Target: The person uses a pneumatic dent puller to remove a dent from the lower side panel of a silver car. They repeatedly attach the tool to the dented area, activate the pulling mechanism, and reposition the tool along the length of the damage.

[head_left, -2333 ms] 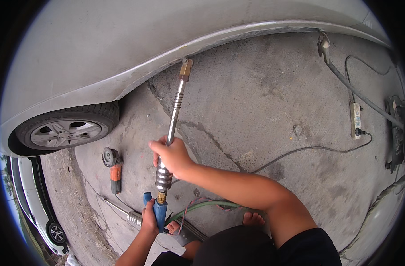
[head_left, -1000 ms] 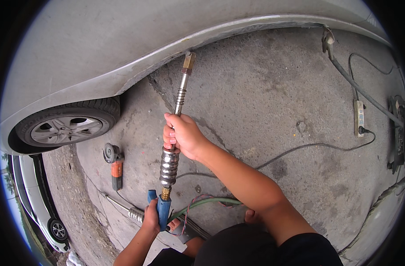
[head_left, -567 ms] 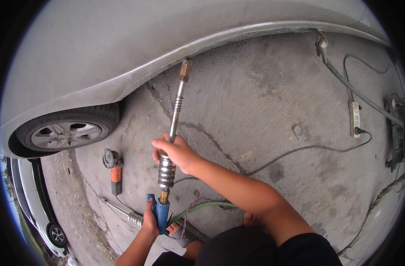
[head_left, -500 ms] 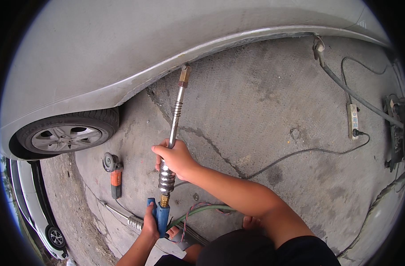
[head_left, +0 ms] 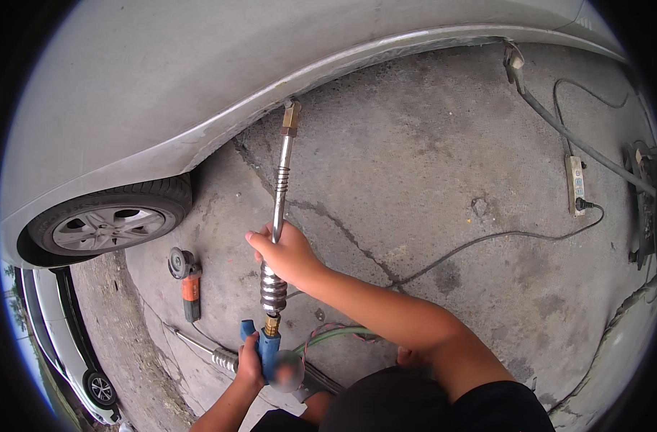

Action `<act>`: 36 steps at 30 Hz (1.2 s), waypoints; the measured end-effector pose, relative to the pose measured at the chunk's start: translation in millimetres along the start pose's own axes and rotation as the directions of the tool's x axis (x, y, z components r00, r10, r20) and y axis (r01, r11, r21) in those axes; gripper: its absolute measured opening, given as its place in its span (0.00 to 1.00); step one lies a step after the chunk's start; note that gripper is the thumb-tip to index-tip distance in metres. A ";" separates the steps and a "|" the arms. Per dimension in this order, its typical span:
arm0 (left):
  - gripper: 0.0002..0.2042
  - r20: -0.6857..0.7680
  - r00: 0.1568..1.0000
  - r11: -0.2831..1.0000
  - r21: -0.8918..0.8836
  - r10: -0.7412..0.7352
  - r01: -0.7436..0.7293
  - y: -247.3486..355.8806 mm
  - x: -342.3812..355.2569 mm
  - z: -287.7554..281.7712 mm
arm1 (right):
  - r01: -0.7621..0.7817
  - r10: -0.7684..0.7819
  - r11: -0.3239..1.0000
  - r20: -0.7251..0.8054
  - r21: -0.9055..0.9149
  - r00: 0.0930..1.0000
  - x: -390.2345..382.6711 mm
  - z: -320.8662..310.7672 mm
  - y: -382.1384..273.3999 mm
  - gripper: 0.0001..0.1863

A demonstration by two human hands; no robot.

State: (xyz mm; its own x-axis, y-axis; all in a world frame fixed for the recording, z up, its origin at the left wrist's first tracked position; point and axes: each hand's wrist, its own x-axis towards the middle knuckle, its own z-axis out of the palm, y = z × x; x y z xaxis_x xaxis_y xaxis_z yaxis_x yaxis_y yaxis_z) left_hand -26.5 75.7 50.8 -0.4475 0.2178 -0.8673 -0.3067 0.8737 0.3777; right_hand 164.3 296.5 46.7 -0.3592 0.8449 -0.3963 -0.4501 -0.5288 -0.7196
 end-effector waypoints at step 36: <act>0.23 0.198 0.943 0.958 -0.046 -0.269 0.283 -48.7 16.8 -32.9 | -0.321 0.225 0.781 0.238 0.536 0.945 6.4 -12.9 17.5 0.14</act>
State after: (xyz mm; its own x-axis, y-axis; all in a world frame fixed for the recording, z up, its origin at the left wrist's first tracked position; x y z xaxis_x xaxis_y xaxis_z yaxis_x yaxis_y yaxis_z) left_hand -46.7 22.5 28.5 -0.1730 0.0569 -0.9833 -0.4592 0.8785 0.1316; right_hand 164.7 293.7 24.2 -0.6350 0.6603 -0.4010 -0.6743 -0.7271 -0.1295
